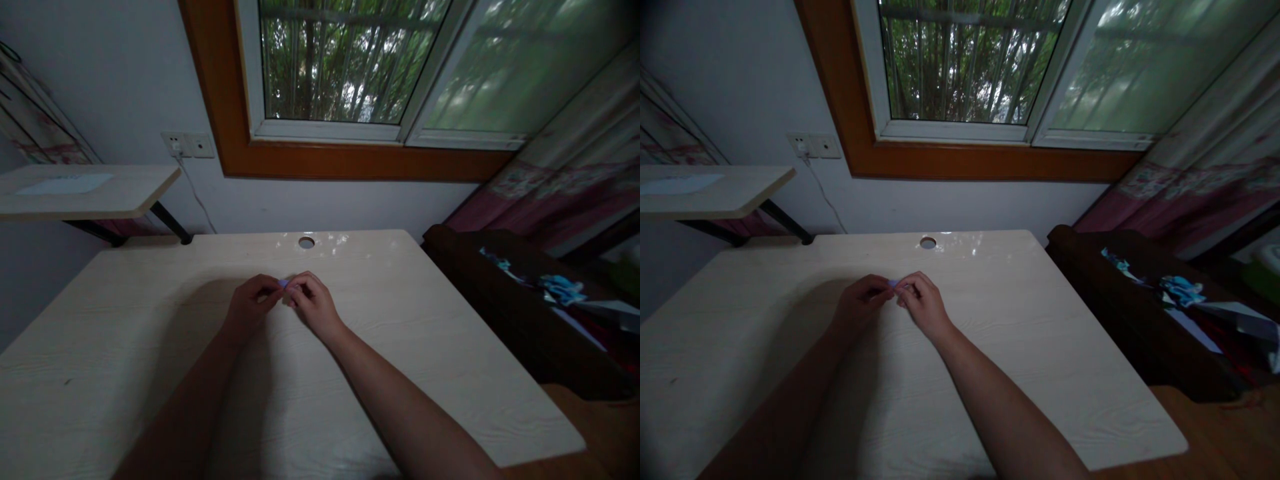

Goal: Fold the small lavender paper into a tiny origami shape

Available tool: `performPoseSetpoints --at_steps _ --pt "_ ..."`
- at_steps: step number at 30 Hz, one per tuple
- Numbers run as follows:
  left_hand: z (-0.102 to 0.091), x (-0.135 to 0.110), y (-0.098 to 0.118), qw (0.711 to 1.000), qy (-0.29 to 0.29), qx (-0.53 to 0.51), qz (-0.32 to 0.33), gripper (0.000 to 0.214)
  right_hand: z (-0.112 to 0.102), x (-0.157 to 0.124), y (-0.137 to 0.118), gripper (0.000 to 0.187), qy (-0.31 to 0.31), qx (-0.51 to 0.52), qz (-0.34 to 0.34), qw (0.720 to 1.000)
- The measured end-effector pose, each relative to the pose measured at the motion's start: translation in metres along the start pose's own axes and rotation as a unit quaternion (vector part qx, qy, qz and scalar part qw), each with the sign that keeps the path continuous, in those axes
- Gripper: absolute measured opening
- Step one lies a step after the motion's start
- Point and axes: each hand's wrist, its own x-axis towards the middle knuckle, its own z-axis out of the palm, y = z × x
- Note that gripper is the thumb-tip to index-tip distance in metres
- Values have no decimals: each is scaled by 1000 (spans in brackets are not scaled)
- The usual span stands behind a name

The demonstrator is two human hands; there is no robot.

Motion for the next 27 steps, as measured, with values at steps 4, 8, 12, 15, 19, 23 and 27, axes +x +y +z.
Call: performPoseSetpoints --at_steps 4,8,12,15,19,23,27 --pt "2 -1 -6 1000 0 -26 -16 12 2 -1 6 15 9 18 27 999" --pt "5 -2 -10 998 20 -56 -36 20 2 -1 7 17 10 19 39 999" --pt "5 -2 -7 997 16 -59 -46 24 2 -1 8 16 11 21 43 999" --pt "3 -1 -4 998 -19 -44 -40 17 2 -1 8 18 13 23 51 998" --pt "2 0 -5 999 -3 -41 -34 17 2 -2 7 19 16 41 58 997" --pt "3 0 -8 997 3 -45 -60 18 2 -1 7 19 24 63 59 996" --pt "4 -1 -10 997 4 -45 -68 20 3 1 9 19 38 72 56 995"
